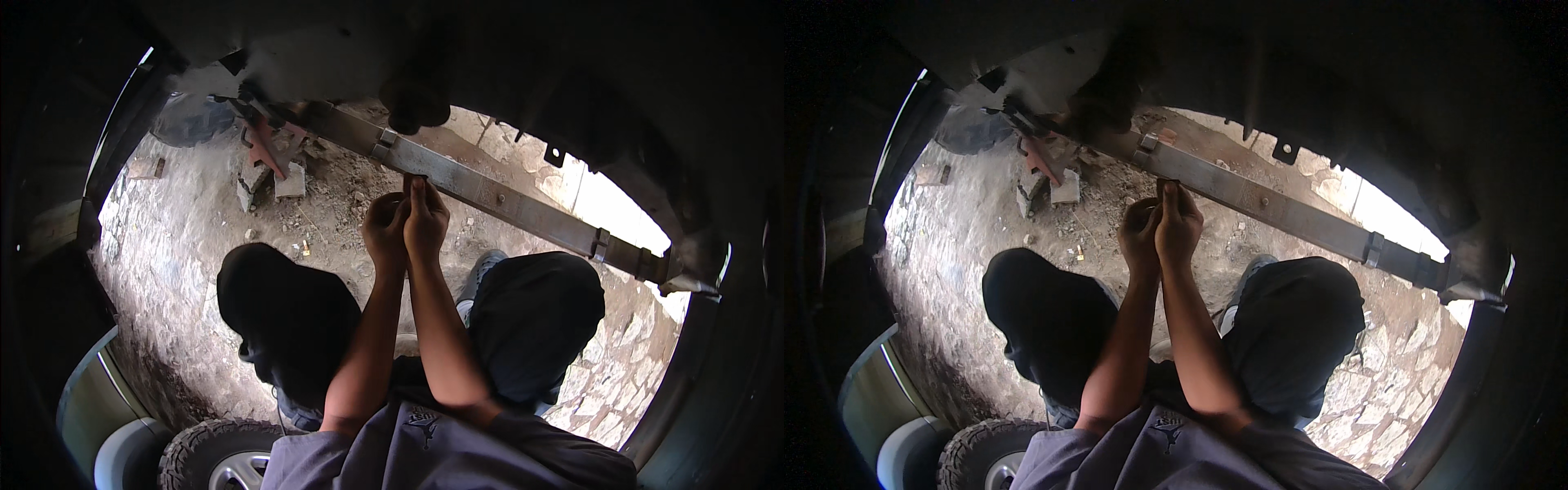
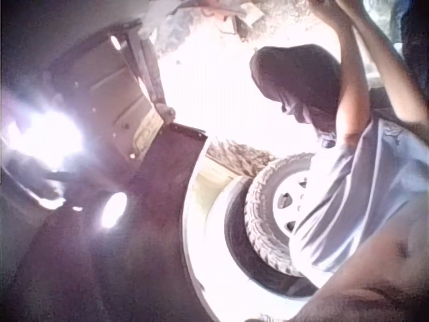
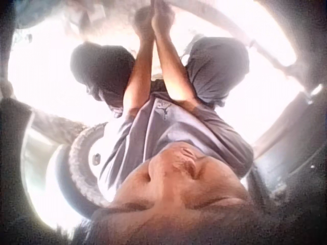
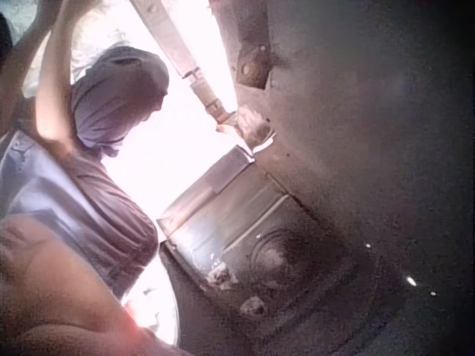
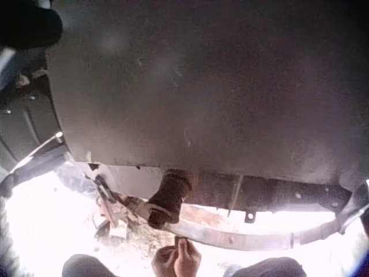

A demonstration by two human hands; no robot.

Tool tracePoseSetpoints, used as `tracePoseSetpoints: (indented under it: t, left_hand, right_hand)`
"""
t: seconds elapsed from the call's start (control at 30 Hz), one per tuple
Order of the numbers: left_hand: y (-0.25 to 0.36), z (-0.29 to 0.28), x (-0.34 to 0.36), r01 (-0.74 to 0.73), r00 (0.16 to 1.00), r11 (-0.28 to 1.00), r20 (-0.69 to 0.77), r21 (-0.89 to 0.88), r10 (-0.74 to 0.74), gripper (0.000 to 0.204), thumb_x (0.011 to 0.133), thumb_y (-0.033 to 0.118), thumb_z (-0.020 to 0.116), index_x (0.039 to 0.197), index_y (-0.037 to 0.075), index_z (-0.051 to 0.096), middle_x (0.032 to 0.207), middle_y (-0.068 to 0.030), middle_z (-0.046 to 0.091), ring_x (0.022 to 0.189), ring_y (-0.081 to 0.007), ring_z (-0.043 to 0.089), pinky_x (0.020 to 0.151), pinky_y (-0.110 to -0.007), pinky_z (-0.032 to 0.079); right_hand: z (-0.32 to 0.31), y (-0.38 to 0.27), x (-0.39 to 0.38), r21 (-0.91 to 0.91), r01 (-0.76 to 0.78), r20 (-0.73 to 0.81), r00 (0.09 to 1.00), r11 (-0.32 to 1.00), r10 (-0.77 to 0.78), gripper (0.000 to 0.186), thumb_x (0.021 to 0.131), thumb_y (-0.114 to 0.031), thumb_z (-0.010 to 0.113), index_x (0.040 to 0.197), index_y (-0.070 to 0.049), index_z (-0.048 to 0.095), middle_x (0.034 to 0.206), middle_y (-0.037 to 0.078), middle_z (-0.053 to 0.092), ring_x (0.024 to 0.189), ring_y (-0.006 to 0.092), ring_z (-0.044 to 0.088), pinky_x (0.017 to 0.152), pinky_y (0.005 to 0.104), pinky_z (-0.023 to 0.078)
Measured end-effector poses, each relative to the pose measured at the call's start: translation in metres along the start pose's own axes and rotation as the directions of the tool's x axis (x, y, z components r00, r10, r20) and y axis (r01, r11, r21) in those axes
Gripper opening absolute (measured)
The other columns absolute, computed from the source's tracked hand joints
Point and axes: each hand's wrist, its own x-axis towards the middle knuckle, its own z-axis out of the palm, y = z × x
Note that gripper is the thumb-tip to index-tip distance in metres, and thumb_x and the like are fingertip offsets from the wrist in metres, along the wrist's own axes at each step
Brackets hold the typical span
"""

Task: The person sits beneath a vehicle and uses a hammer and a small metal piece to tap and adjust a metal bracket on the undercarriage. The person repeatedly hammers the bracket and then uses their hands to position and secure the metal piece.

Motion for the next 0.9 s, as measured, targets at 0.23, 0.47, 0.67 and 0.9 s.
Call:
tracePoseSetpoints:
  t: [0.23,0.47,0.67,0.9]
  left_hand:
    - [-0.019,0.032,0.017,-0.082,0.990,0.995,0.123,0.054,0.075,0.026,0.093,0.020,0.082,0.110,0.003,0.072,0.085,-0.0090,0.077,0.074,-0.0134,0.071,0.069,-0.029,0.056]
    - [-0.037,0.019,-0.021,-0.035,0.994,0.996,0.110,0.081,0.026,0.039,0.091,0.013,0.083,0.120,0.001,0.062,0.094,-0.0128,0.077,0.086,-0.0181,0.075,0.077,-0.031,0.057]
    - [-0.034,-0.011,-0.017,0.136,0.990,0.951,0.079,-0.278,-0.118,0.041,0.091,0.005,0.081,0.125,-0.003,0.058,0.109,-0.0158,0.076,0.097,-0.0206,0.074,0.088,-0.032,0.059]
    - [-0.024,-0.046,-0.001,0.250,0.960,0.894,0.215,-0.371,-0.180,0.038,0.091,0.003,0.079,0.122,-0.006,0.059,0.105,-0.0170,0.074,0.089,-0.0238,0.075,0.081,-0.034,0.063]
  right_hand:
    - [-0.022,-0.021,0.023,-0.187,0.161,-0.037,0.985,0.969,-0.171,0.026,0.107,-0.022,0.065,0.113,0.002,0.076,0.101,0.004,0.076,0.090,0.0112,0.066,0.082,0.0256,0.050]
    - [-0.051,0.003,0.035,-0.155,0.040,-0.078,0.996,0.987,-0.052,0.029,0.105,-0.024,0.069,0.113,0.003,0.076,0.100,0.002,0.075,0.088,0.0095,0.065,0.078,0.0244,0.050]
    - [-0.040,0.013,0.031,-0.287,-0.034,0.158,0.984,0.957,0.082,0.031,0.102,-0.025,0.073,0.117,0.002,0.077,0.099,0.003,0.076,0.089,0.0097,0.066,0.081,0.0251,0.051]
    - [-0.044,-0.030,0.033,-0.663,0.097,0.376,0.900,0.742,0.219,0.030,0.095,-0.021,0.076,0.118,-0.002,0.077,0.101,0.007,0.079,0.088,0.0135,0.070,0.080,0.0299,0.055]
